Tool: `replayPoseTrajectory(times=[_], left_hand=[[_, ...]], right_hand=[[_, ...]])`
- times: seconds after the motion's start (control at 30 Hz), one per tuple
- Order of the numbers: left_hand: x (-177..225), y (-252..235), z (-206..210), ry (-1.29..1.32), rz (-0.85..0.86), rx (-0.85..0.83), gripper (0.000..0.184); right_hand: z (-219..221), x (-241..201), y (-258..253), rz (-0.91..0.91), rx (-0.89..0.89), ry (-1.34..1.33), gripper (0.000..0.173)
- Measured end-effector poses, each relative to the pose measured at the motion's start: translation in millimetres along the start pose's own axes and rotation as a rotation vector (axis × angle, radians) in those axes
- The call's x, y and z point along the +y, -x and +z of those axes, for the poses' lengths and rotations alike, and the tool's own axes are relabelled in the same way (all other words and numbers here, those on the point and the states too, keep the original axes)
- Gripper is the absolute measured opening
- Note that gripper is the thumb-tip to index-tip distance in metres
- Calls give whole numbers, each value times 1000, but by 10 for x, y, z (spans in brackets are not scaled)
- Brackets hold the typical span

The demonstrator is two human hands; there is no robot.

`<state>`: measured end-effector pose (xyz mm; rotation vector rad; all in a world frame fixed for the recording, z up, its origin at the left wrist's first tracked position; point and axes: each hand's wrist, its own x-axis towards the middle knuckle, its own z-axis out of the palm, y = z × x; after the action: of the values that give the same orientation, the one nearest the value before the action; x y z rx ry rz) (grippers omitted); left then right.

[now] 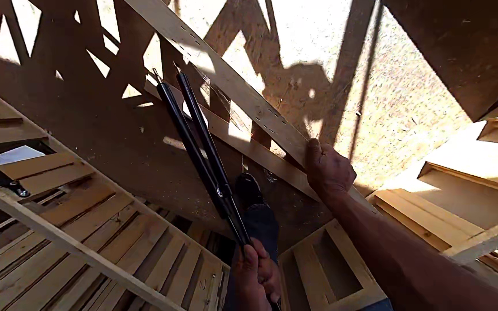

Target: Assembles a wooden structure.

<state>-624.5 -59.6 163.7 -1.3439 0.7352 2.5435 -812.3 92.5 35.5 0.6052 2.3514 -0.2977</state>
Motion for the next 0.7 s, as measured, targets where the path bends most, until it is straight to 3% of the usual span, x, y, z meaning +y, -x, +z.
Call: replayPoseTrajectory(times=[0.2, 0.37, 0.7], left_hand=[[305, -265, 43, 191, -48, 7, 40], [457, -393, -61, 185, -16, 94, 40], [1070, -731, 148, 48, 53, 123, 39]], right_hand=[[-49, 52, -93, -219, 30, 120, 85], [-36, 56, -110, -259, 42, 106, 86], [-20, -11, -107, -223, 13, 117, 85]])
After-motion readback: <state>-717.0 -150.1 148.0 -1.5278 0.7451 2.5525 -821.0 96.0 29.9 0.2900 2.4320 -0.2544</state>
